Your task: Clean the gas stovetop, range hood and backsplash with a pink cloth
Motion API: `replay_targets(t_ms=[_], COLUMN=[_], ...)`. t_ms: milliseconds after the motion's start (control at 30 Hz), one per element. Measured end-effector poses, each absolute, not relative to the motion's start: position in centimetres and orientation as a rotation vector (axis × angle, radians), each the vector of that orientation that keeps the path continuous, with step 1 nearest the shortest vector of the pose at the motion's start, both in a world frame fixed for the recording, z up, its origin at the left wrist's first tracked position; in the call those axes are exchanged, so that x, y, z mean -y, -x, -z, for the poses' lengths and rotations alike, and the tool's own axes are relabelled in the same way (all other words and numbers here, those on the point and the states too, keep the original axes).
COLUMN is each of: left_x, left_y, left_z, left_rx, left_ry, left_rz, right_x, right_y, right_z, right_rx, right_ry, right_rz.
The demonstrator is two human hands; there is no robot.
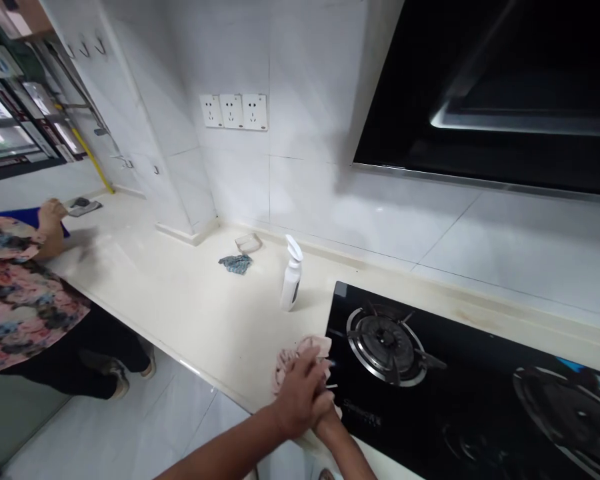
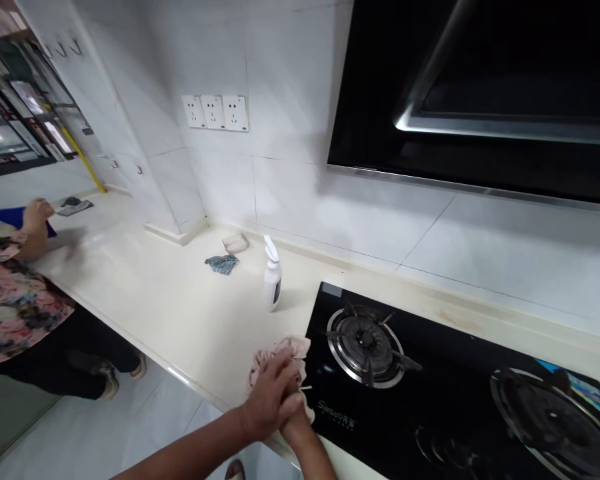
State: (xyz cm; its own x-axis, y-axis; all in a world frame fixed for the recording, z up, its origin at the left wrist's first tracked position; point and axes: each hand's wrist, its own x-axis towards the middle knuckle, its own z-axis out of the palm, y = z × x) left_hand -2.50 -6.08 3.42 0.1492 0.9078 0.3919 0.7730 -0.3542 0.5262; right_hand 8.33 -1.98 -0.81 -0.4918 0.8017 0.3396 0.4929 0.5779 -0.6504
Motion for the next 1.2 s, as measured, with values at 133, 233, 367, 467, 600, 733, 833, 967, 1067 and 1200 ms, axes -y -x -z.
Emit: replay_targets(t_ms=[133,233,367,467,600,733,833,967,1067,1200], left_x=[6.7,6.4,4.4,2.1,-0.9,-0.7,1.5,2.1,1.1,3.1], left_y=[7.3,7.3,5.0,4.9,6.4,7.6,9.6,16.0,22.7,30.9], left_z=[-3.1,-2.3,-2.3,-3.2,-4.0,-3.7,-3.3,-4.1,-5.5,-6.9], left_rx=[-1.869,-1.929,-1.906,-1.911,-2.044,-2.069,-2.101,-2.344,-2.602,-2.847], left_ry=[-2.071,-2.062,-2.293,-2.358,-2.253,-2.231,-2.22,-2.075,-1.883,-1.608], left_rz=[-0.625,-0.387,-0.37,-0.334,-0.316,-0.289,-0.26,-0.254,-0.253,-0.223], right_x=[1.9,1.6,1.7,1.9,1.9,1.9,2.1,2.2,2.3,2.5], right_y=[-10.2,-15.0,-19.4,-20.1,-20.0,-19.9,-19.6,-19.3,-19.3,-19.3], right_z=[0.6,3.0,6.8,8.0,8.0,7.6,7.4,7.1,6.9,6.6], right_rx=[2.193,2.037,2.021,2.091,2.107,2.072,2.057,2.06,2.073,2.07], right_ry=[1.037,1.345,1.552,1.54,1.499,1.502,1.5,1.515,1.539,1.586], right_rz=[-0.645,-0.318,0.091,0.236,0.328,0.349,0.352,0.339,0.307,0.238])
